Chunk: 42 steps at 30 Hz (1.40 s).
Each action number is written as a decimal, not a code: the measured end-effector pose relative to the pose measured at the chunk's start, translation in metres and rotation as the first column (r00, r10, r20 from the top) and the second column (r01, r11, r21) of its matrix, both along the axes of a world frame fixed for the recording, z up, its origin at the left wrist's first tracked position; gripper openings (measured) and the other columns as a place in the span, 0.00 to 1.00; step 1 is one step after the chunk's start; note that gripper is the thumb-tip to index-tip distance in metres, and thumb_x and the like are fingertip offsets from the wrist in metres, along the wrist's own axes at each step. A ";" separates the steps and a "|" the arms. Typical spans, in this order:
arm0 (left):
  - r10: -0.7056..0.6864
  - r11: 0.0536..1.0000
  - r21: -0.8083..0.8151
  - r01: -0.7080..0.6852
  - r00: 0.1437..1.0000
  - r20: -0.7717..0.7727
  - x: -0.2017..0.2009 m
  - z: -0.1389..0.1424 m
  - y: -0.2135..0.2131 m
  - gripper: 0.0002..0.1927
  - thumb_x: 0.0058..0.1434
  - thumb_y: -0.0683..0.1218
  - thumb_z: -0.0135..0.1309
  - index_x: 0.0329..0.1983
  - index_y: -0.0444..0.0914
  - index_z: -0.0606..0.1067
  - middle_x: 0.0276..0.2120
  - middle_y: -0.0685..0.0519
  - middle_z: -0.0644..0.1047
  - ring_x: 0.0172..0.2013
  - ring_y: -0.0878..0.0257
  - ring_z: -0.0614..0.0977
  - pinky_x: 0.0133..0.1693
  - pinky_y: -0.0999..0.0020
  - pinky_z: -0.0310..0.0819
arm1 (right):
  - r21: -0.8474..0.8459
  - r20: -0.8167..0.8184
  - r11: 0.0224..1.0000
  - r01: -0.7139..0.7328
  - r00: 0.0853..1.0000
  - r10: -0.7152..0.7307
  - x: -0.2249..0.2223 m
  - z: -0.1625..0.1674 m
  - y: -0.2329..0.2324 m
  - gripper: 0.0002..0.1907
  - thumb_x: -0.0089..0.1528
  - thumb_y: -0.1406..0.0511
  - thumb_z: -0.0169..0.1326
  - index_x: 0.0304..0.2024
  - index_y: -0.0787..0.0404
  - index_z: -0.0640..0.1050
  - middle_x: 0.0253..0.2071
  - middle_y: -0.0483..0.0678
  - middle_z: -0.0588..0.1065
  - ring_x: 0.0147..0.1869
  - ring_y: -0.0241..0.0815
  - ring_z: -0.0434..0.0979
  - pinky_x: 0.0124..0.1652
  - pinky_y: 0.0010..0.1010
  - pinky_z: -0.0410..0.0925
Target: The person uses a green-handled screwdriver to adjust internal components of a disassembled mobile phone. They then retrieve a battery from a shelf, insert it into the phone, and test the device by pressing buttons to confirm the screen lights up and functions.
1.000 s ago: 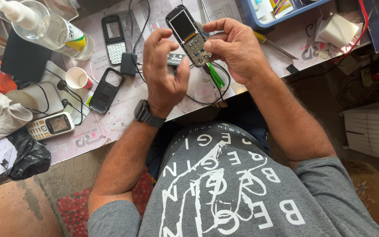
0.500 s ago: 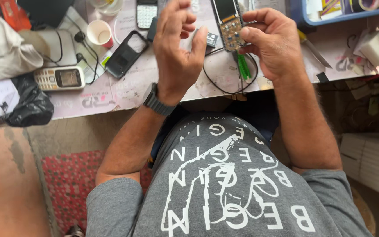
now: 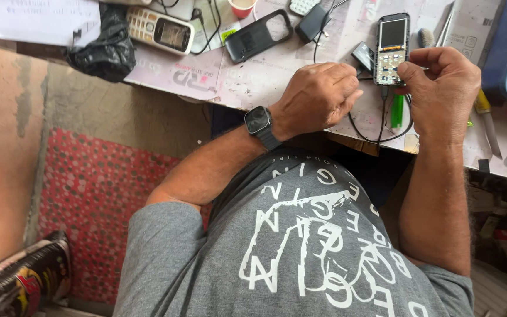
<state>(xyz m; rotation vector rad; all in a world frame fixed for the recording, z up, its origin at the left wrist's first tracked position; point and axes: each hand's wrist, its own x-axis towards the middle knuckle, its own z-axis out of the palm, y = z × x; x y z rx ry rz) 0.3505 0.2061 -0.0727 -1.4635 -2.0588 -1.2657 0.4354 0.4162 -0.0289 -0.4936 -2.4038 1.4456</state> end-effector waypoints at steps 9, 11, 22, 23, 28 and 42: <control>-0.052 0.996 -0.072 0.056 0.997 0.049 0.006 0.003 -0.019 0.12 0.62 0.46 0.62 0.25 0.39 0.74 0.24 0.52 0.75 0.25 0.56 0.78 0.27 0.58 0.73 | 0.648 -0.387 0.726 0.232 0.920 0.052 0.036 -0.041 0.018 0.05 0.72 0.69 0.62 0.48 0.66 0.82 0.36 0.48 0.80 0.31 0.35 0.75 0.32 0.25 0.67; -0.092 0.985 -0.139 0.098 0.995 0.049 0.004 0.001 -0.027 0.12 0.62 0.46 0.62 0.25 0.39 0.74 0.24 0.51 0.74 0.26 0.53 0.78 0.27 0.55 0.72 | 0.564 -0.422 0.782 0.266 0.907 -0.004 0.054 -0.049 0.017 0.09 0.74 0.66 0.65 0.50 0.67 0.82 0.33 0.47 0.77 0.29 0.37 0.74 0.31 0.26 0.67; -0.132 0.920 -0.346 0.181 0.978 0.160 -0.017 0.044 -0.004 0.19 0.61 0.46 0.64 0.21 0.40 0.67 0.20 0.51 0.67 0.22 0.54 0.72 0.26 0.56 0.66 | 0.453 -0.317 0.880 0.145 0.948 0.007 0.060 -0.024 0.022 0.07 0.72 0.72 0.53 0.52 0.70 0.75 0.37 0.55 0.77 0.35 0.46 0.79 0.35 0.34 0.72; -0.120 0.914 -0.362 0.181 0.976 0.184 -0.022 0.045 0.001 0.19 0.62 0.46 0.63 0.21 0.40 0.67 0.20 0.51 0.67 0.23 0.54 0.72 0.26 0.56 0.66 | 0.445 -0.287 0.888 0.116 0.958 0.018 0.056 -0.022 0.027 0.07 0.71 0.72 0.52 0.51 0.70 0.74 0.35 0.55 0.77 0.34 0.47 0.79 0.35 0.35 0.72; -0.063 0.865 -0.483 0.140 0.983 0.173 -0.038 0.055 0.027 0.19 0.59 0.47 0.62 0.19 0.42 0.65 0.19 0.52 0.66 0.22 0.54 0.72 0.25 0.56 0.65 | 0.384 -0.318 0.921 0.067 0.946 0.064 0.034 -0.013 0.046 0.10 0.66 0.73 0.53 0.49 0.69 0.71 0.34 0.58 0.75 0.33 0.52 0.78 0.34 0.39 0.72; -0.053 0.794 -0.608 0.010 0.997 -0.053 0.061 0.149 0.025 0.18 0.63 0.48 0.60 0.21 0.42 0.67 0.22 0.51 0.69 0.25 0.53 0.74 0.28 0.54 0.67 | 0.378 -0.279 0.900 0.218 0.954 -0.113 0.087 0.158 0.027 0.17 0.62 0.72 0.61 0.52 0.61 0.72 0.40 0.52 0.73 0.38 0.52 0.77 0.34 0.41 0.72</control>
